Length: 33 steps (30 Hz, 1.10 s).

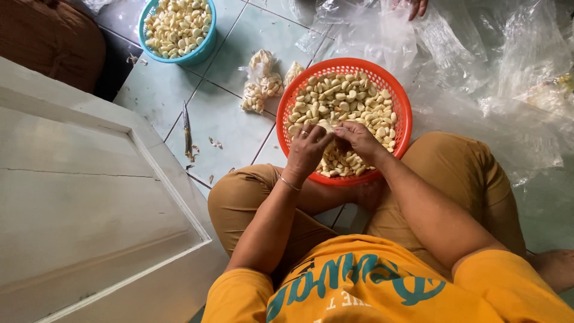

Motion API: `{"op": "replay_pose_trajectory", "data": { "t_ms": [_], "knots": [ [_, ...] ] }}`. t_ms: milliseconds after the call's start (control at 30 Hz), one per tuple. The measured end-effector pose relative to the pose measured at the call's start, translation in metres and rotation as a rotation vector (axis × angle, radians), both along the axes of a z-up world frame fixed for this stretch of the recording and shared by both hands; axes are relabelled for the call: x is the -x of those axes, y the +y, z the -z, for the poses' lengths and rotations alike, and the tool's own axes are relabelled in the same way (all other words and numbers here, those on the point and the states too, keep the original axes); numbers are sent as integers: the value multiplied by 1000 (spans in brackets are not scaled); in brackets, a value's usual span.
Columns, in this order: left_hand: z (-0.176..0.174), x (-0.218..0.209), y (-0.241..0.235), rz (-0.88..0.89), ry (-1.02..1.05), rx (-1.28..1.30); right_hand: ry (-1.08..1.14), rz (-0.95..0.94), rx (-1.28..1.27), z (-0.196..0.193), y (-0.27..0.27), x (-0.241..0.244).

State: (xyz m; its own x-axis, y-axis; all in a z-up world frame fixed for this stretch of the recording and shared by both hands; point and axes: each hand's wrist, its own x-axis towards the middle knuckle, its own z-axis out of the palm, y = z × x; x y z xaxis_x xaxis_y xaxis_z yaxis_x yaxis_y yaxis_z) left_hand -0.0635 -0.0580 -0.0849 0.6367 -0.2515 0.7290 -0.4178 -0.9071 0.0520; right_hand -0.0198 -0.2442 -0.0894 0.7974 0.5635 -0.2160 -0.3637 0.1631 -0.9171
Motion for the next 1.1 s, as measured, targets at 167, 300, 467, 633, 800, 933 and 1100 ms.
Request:
{"op": "replay_pose_trajectory", "data": {
  "t_ms": [167,300,467,633,800,933,1100],
  "knots": [
    [-19,10,-4,283,-9,58,-67,298,110,3,3,-3],
    [-13,12,-9,253,-4,-2,-85,243,113,-11,-6,1],
    [-11,18,-8,218,93,73,-48,41,51,-33,-14,6],
    [-1,20,-12,229,202,203,-167,154,99,-19,2,4],
    [12,14,-12,222,304,365,-189,216,96,-34,7,10],
    [19,13,-10,163,462,744,-292,95,196,-54,8,19],
    [13,7,-8,243,666,1208,-405,87,300,-37,7,11]
  ]
}}
